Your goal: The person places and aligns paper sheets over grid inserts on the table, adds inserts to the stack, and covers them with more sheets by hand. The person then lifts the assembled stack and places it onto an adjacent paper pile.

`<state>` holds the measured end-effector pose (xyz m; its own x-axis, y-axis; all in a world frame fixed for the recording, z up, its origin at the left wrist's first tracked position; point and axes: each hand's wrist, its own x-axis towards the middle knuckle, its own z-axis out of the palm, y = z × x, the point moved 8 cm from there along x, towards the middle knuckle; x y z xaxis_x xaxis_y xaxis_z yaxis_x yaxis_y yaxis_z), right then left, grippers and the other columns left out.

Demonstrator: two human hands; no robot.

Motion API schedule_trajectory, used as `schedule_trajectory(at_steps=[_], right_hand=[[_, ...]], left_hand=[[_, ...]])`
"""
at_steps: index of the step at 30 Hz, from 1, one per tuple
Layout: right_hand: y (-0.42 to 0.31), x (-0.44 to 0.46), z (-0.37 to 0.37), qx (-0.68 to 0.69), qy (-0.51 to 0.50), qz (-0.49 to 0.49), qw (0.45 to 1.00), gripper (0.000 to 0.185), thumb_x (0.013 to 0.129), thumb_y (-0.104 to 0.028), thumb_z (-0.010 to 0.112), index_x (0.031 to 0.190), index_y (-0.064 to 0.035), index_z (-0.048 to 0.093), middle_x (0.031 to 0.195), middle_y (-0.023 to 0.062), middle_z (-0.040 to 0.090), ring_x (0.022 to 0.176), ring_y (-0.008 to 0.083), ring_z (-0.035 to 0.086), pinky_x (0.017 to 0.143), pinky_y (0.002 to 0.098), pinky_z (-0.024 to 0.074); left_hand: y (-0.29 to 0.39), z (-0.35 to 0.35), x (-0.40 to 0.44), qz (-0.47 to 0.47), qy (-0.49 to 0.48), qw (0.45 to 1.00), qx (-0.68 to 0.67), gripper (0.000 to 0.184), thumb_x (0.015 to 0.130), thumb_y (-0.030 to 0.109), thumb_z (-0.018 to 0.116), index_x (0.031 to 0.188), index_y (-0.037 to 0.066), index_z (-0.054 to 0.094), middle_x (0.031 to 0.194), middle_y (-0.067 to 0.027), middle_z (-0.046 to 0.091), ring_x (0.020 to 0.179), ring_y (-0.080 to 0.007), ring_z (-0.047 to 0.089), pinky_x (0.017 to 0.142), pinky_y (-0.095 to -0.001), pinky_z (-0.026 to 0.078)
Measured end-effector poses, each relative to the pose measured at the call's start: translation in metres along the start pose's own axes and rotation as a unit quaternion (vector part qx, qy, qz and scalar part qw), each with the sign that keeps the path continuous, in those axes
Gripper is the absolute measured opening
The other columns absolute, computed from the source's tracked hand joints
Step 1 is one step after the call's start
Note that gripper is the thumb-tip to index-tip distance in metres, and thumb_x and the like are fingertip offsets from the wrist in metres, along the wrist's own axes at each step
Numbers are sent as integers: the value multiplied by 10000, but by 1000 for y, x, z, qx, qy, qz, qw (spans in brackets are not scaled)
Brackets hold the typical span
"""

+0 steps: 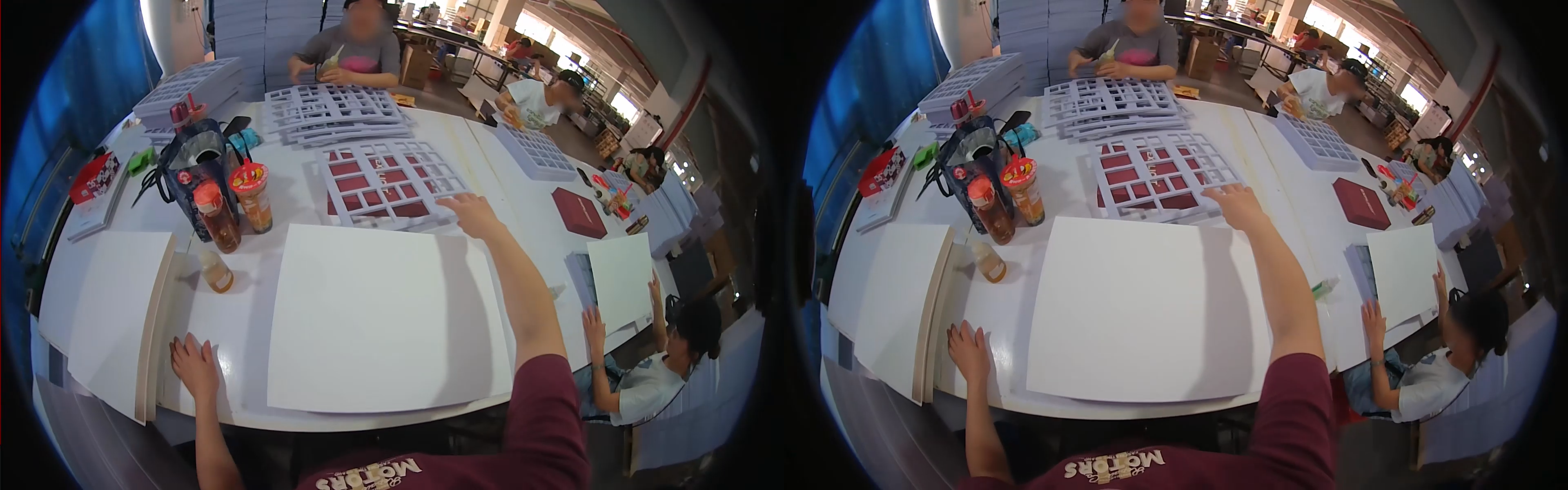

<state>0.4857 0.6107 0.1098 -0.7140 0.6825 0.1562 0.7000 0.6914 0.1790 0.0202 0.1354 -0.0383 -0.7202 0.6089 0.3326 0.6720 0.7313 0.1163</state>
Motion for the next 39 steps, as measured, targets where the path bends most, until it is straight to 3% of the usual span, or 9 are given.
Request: schedule_trajectory(at_steps=[5,8,14,17,20,29,32,39], right_hand=[[13,35,60,-25,-91,19,995,597,824,13,565,1298,-349,562,1191,144,618,1158,352,554,929,470,423],[14,48,78,-26,-90,13,995,558,839,-8,562,1278,-353,577,1153,141,635,1148,344,560,941,457,417],[18,59,103,-27,-157,11,987,497,814,-24,598,1224,-305,614,1171,166,622,1180,349,539,986,462,390],[15,59,103,-2,-135,2,991,400,809,-72,651,1149,-282,647,1132,169,629,1160,360,548,978,458,396],[5,59,84,-24,-137,6,990,327,846,-122,635,1123,-294,648,1097,140,646,1129,348,569,952,483,409],[1,78,6,66,-2,47,997,292,819,-153,654,1090,-261,647,1021,179,637,1031,370,583,860,498,430],[-3,69,-29,-19,72,50,996,286,818,-144,652,1082,-251,649,967,180,624,995,373,580,842,488,430],[-74,-44,-152,41,148,36,987,277,808,-98,679,1062,-207,651,861,139,576,879,337,542,775,459,408]], left_hand=[[2,-2,1,-4,-16,1000,1,491,963,313,564,1350,35,449,1416,-257,402,1347,-429,338,1088,-527,280],[4,-2,3,-7,-24,1000,1,500,959,310,567,1356,34,439,1422,-256,396,1352,-428,330,1091,-529,273],[2,1,2,-9,-26,1000,-1,519,950,311,577,1360,29,432,1425,-258,391,1352,-429,325,1092,-532,267],[-2,1,1,-13,-32,999,2,525,945,312,581,1359,25,431,1424,-262,390,1348,-432,328,1090,-535,267],[2,2,1,-11,-23,1000,-13,526,941,307,586,1355,22,433,1423,-265,389,1341,-439,330,1089,-541,266],[3,-4,1,-13,-16,999,-33,506,937,316,590,1313,7,452,1388,-277,408,1328,-447,338,1078,-548,274],[2,-11,-1,-7,7,999,-40,497,935,331,592,1286,3,465,1364,-279,425,1314,-450,354,1069,-550,285],[0,-14,0,-4,41,998,-38,474,920,378,604,1225,25,522,1319,-266,473,1269,-434,413,1046,-541,320]])
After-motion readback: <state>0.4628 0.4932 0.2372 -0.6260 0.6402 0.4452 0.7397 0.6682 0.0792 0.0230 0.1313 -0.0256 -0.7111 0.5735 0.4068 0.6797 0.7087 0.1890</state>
